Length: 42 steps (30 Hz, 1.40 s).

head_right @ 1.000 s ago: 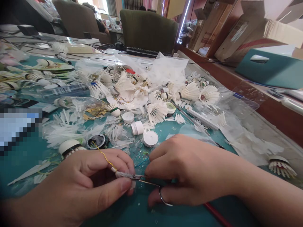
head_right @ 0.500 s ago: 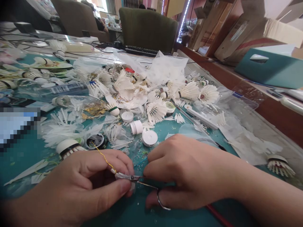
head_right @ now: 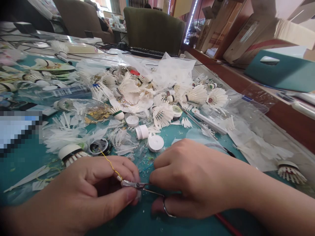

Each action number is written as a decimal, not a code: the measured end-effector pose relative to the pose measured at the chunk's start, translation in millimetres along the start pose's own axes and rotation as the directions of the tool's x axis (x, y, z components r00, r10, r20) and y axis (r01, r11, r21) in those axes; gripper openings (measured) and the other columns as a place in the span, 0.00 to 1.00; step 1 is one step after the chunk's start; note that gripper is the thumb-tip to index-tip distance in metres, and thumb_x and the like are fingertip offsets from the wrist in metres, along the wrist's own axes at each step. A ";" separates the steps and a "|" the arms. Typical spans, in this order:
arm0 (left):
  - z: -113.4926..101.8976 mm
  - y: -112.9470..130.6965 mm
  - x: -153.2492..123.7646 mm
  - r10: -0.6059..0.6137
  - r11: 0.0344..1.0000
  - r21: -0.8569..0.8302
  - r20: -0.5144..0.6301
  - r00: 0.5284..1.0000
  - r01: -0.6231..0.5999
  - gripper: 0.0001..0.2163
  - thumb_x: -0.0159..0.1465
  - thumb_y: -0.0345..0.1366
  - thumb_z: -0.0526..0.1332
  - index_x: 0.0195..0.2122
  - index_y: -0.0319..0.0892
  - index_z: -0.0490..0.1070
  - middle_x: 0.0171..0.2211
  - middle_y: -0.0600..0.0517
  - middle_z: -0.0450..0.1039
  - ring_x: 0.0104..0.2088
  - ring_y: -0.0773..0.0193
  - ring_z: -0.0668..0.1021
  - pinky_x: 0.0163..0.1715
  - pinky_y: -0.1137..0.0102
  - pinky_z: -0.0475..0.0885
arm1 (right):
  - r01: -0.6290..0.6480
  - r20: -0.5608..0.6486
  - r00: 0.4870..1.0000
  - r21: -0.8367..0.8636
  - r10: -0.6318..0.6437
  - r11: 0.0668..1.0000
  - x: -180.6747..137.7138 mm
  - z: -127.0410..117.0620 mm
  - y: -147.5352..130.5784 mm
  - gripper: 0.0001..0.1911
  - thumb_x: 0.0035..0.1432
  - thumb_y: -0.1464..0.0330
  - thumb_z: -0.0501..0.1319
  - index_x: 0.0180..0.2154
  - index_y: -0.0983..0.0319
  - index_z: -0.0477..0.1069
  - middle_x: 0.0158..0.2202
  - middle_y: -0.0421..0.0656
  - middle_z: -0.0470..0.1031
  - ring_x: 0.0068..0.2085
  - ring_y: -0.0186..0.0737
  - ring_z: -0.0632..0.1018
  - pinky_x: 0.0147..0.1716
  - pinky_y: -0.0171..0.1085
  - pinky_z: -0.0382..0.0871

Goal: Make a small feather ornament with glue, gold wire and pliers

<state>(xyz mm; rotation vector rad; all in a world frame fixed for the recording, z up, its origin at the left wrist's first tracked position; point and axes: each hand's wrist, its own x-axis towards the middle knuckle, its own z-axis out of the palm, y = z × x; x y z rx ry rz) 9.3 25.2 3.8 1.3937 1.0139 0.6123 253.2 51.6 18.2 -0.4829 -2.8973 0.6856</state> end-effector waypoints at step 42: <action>2.3 -12.9 -14.7 -0.135 0.989 0.076 0.119 0.984 0.127 0.10 0.65 0.46 0.69 0.33 0.45 0.79 0.33 0.50 0.79 0.34 0.57 0.77 0.29 0.68 0.71 | 0.019 0.017 1.000 -0.220 -0.016 0.975 -2.0 -6.9 -7.9 0.19 0.81 0.66 0.56 0.33 0.61 0.73 0.29 0.39 0.70 0.29 0.39 0.64 0.31 0.43 0.51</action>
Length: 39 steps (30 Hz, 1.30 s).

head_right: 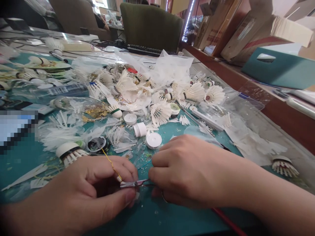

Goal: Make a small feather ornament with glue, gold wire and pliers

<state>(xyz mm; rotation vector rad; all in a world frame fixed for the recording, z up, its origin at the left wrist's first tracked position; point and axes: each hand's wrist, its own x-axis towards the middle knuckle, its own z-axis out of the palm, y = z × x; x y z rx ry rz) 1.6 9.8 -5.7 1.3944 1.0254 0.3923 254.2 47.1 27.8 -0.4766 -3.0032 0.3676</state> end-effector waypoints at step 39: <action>1.2 -4.2 0.7 0.069 0.996 0.054 -0.081 0.994 -0.064 0.11 0.64 0.45 0.69 0.28 0.46 0.78 0.32 0.49 0.82 0.38 0.53 0.83 0.39 0.64 0.78 | -0.027 0.025 0.999 -0.045 0.028 0.999 0.8 -6.0 -7.1 0.24 0.83 0.70 0.50 0.30 0.60 0.69 0.29 0.37 0.68 0.30 0.38 0.61 0.32 0.43 0.51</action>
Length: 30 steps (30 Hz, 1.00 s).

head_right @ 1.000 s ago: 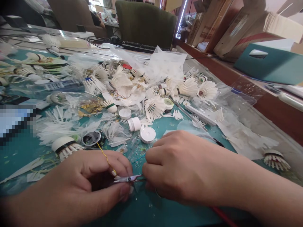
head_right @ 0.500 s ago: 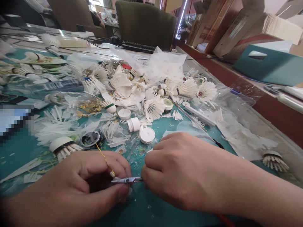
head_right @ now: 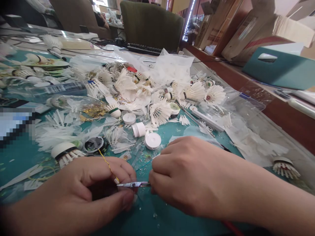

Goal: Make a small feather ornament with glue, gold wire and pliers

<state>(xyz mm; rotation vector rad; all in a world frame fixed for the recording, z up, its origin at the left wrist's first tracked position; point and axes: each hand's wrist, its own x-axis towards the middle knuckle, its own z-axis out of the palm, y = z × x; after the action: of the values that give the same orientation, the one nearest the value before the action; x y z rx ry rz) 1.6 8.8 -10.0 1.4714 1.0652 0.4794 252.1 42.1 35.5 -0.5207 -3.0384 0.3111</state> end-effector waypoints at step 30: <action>-3.9 7.4 1.8 -0.001 1.000 -0.030 0.100 0.995 0.004 0.11 0.66 0.43 0.67 0.29 0.45 0.80 0.33 0.53 0.81 0.34 0.58 0.82 0.34 0.69 0.75 | -0.001 -0.003 1.000 -0.019 0.001 1.000 -2.7 -3.2 3.5 0.24 0.83 0.70 0.51 0.31 0.60 0.71 0.29 0.38 0.69 0.29 0.39 0.63 0.31 0.43 0.52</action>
<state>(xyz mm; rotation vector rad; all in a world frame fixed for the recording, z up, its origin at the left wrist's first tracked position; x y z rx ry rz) 1.8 13.3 -2.8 1.4524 0.9762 0.4143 256.0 45.1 37.9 -0.5236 -3.0413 0.2822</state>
